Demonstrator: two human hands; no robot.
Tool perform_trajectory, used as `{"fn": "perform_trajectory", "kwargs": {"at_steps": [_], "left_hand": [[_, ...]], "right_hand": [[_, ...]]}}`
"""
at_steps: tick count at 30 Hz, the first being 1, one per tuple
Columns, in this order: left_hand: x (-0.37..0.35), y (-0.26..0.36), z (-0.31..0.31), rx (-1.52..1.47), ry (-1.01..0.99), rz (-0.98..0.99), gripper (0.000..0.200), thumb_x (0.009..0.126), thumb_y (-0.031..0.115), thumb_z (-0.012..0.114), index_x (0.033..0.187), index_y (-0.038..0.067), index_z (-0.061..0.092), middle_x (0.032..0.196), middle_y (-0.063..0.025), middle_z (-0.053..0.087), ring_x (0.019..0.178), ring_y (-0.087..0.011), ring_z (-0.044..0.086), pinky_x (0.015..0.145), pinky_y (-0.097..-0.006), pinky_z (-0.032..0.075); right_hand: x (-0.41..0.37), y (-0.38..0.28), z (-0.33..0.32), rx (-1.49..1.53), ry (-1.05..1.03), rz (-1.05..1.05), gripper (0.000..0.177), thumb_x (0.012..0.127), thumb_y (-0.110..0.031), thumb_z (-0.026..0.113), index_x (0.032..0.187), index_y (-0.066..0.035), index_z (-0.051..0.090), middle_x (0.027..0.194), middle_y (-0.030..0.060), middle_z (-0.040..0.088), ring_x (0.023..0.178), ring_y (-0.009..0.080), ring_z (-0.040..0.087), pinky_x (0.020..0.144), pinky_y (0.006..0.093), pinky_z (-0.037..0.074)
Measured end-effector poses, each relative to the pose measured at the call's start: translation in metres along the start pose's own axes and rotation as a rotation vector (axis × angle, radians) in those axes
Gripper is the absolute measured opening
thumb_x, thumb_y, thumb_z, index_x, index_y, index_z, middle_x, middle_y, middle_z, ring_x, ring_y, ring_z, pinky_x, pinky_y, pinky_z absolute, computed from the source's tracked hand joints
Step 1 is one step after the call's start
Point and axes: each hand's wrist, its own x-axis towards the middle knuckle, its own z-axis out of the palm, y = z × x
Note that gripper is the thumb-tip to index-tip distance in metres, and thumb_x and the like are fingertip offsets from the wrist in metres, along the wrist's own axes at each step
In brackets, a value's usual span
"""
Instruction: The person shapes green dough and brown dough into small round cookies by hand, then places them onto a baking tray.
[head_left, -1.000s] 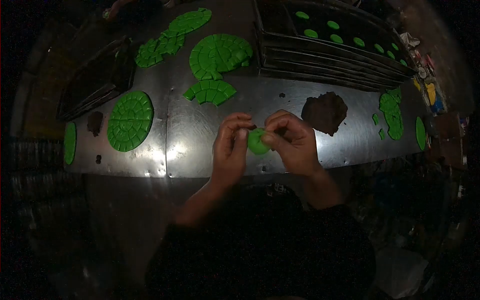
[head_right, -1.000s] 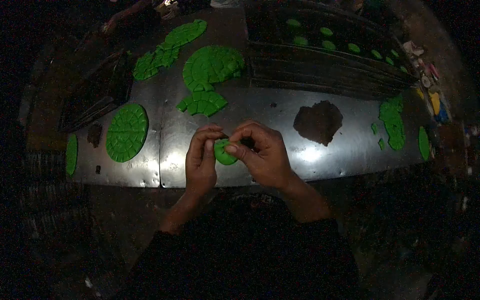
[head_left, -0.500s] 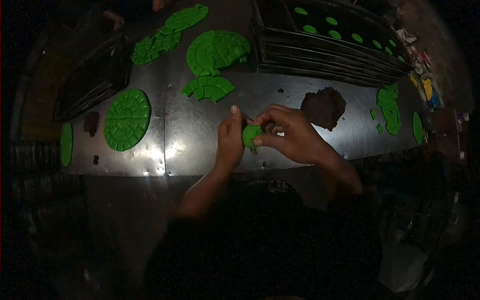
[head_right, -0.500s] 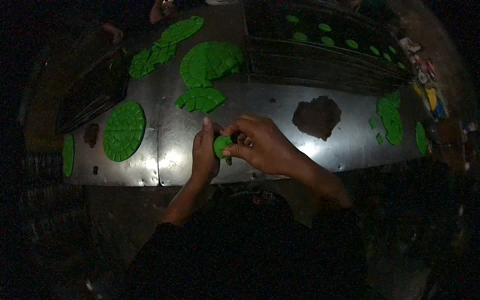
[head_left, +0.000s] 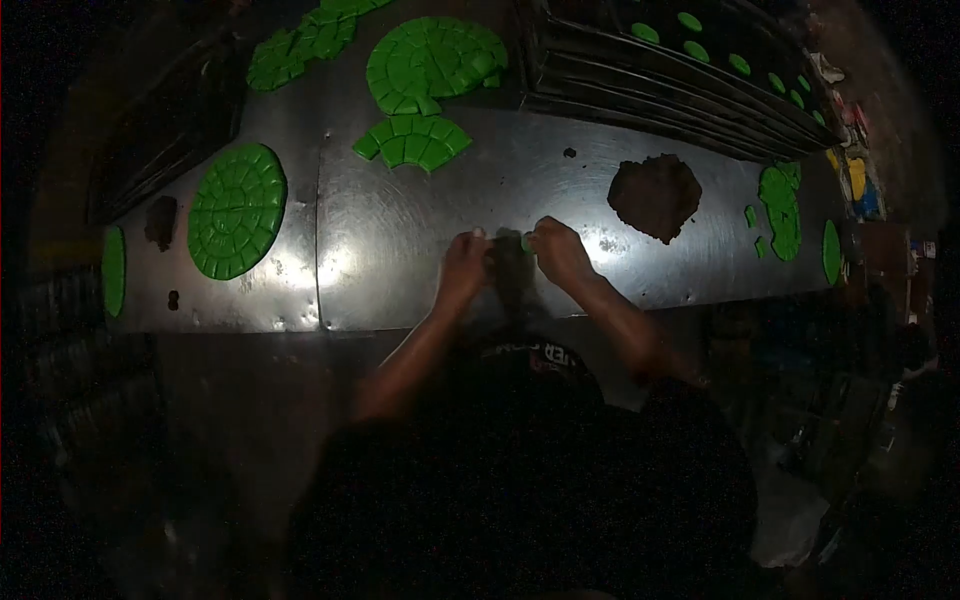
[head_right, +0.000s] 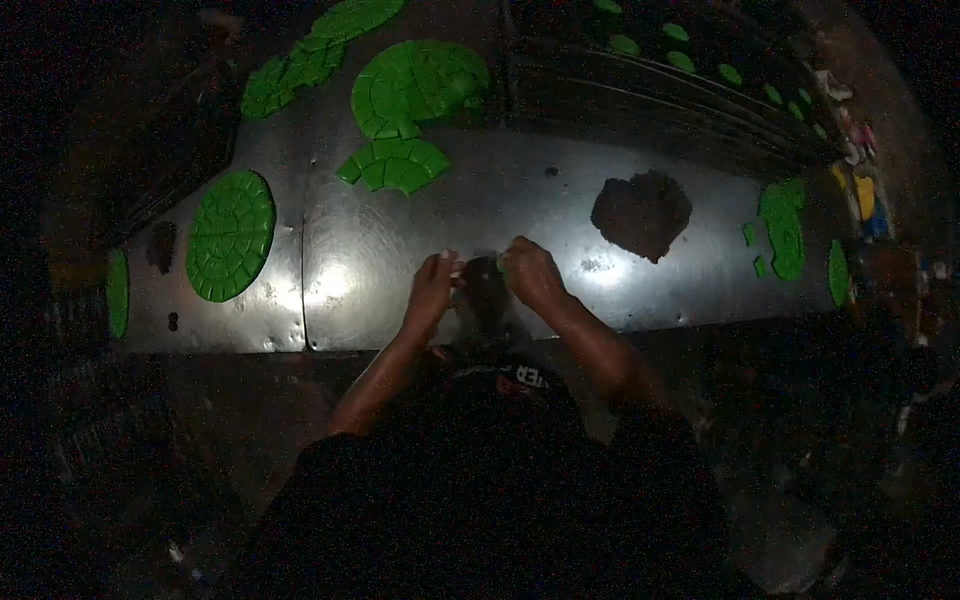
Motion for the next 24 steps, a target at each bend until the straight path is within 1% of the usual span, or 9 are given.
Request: {"fn": "perform_trajectory", "kwargs": {"at_steps": [4, 6, 10, 12, 13, 18, 20, 23, 24], "left_hand": [[-0.017, -0.027, -0.046, 0.018, 0.27, 0.055, 0.042, 0.093, 0.037, 0.046, 0.11, 0.0, 0.053, 0.095, -0.0101, 0.062, 0.077, -0.0153, 0.057, 0.061, -0.0295, 0.049], [-0.013, -0.046, -0.078, 0.045, 0.288, 0.048, 0.041, 0.093, 0.036, 0.047, 0.111, 0.0, 0.053, 0.097, -0.0103, 0.062, 0.077, -0.0152, 0.058, 0.06, -0.0287, 0.049], [-0.024, -0.056, -0.113, -0.039, 0.445, 0.04, 0.042, 0.095, 0.036, 0.044, 0.117, 0.0, 0.05, 0.103, -0.0114, 0.06, 0.08, -0.016, 0.058, 0.059, -0.0271, 0.049], [-0.024, -0.046, -0.116, -0.097, 0.499, 0.046, 0.042, 0.096, 0.035, 0.042, 0.119, 0.0, 0.048, 0.105, -0.0119, 0.059, 0.081, -0.0161, 0.058, 0.059, -0.027, 0.049], [-0.023, -0.041, -0.12, -0.118, 0.543, 0.057, 0.042, 0.097, 0.034, 0.041, 0.121, 0.0, 0.046, 0.108, -0.0121, 0.058, 0.082, -0.0163, 0.057, 0.06, -0.0277, 0.049], [0.012, 0.002, -0.128, -0.286, 0.521, 0.207, 0.044, 0.096, 0.034, 0.043, 0.125, 0.001, 0.043, 0.117, -0.0124, 0.052, 0.092, -0.0176, 0.055, 0.073, -0.0295, 0.048], [0.053, 0.018, -0.139, -0.357, 0.53, 0.236, 0.047, 0.094, 0.034, 0.046, 0.125, -0.002, 0.042, 0.113, -0.0117, 0.053, 0.09, -0.0183, 0.054, 0.072, -0.0292, 0.047], [0.117, 0.031, -0.172, -0.56, 0.389, 0.17, 0.039, 0.093, 0.036, 0.048, 0.097, -0.003, 0.052, 0.078, -0.0068, 0.054, 0.067, -0.0151, 0.053, 0.06, -0.026, 0.045], [0.152, 0.011, -0.203, -0.543, 0.148, 0.217, 0.035, 0.092, 0.037, 0.049, 0.08, 0.005, 0.053, 0.065, -0.0026, 0.05, 0.055, -0.0126, 0.049, 0.051, -0.0254, 0.041]], "right_hand": [[0.016, -0.02, -0.041, 0.19, -0.04, 0.091, 0.016, 0.083, -0.011, 0.058, 0.091, -0.001, 0.067, 0.114, 0.0145, 0.059, 0.095, 0.0281, 0.056, 0.079, 0.035, 0.048], [0.045, -0.051, -0.094, 0.157, 0.164, 0.074, 0.023, 0.085, -0.02, 0.058, 0.101, -0.006, 0.067, 0.124, 0.0151, 0.054, 0.108, 0.0302, 0.052, 0.093, 0.0392, 0.04], [0.071, -0.046, -0.053, 0.069, 0.613, -0.088, 0.034, 0.086, -0.03, 0.058, 0.113, -0.01, 0.061, 0.13, 0.0156, 0.048, 0.121, 0.0336, 0.042, 0.102, 0.0485, 0.029], [0.056, -0.036, 0.016, -0.232, 0.185, -0.07, 0.046, 0.086, -0.036, 0.056, 0.124, -0.012, 0.052, 0.138, 0.0166, 0.038, 0.13, 0.0376, 0.029, 0.104, 0.059, 0.016], [0.062, -0.026, 0.019, -0.08, 0.256, -0.068, 0.054, 0.088, -0.045, 0.05, 0.131, -0.013, 0.045, 0.144, 0.0164, 0.025, 0.136, 0.0367, 0.014, 0.105, 0.062, 0.007], [0.069, -0.011, 0.035, -0.285, 0.127, -0.025, 0.057, 0.088, -0.044, 0.051, 0.131, -0.008, 0.043, 0.142, 0.0161, 0.029, 0.133, 0.0378, 0.022, 0.106, 0.0596, 0.007], [0.071, 0.009, 0.046, 0.065, 0.258, 0.066, 0.053, 0.089, -0.035, 0.052, 0.131, -0.005, 0.042, 0.139, 0.018, 0.034, 0.131, 0.0374, 0.025, 0.109, 0.053, 0.012], [0.058, 0.025, 0.026, 0.505, 0.065, 0.194, 0.048, 0.088, -0.024, 0.053, 0.131, -0.005, 0.042, 0.135, 0.0197, 0.037, 0.129, 0.0391, 0.028, 0.109, 0.0457, 0.021], [0.045, 0.029, 0.026, 0.299, -0.163, 0.139, 0.049, 0.086, -0.02, 0.056, 0.13, -0.003, 0.043, 0.135, 0.0211, 0.038, 0.128, 0.0392, 0.03, 0.107, 0.0439, 0.025]]}}
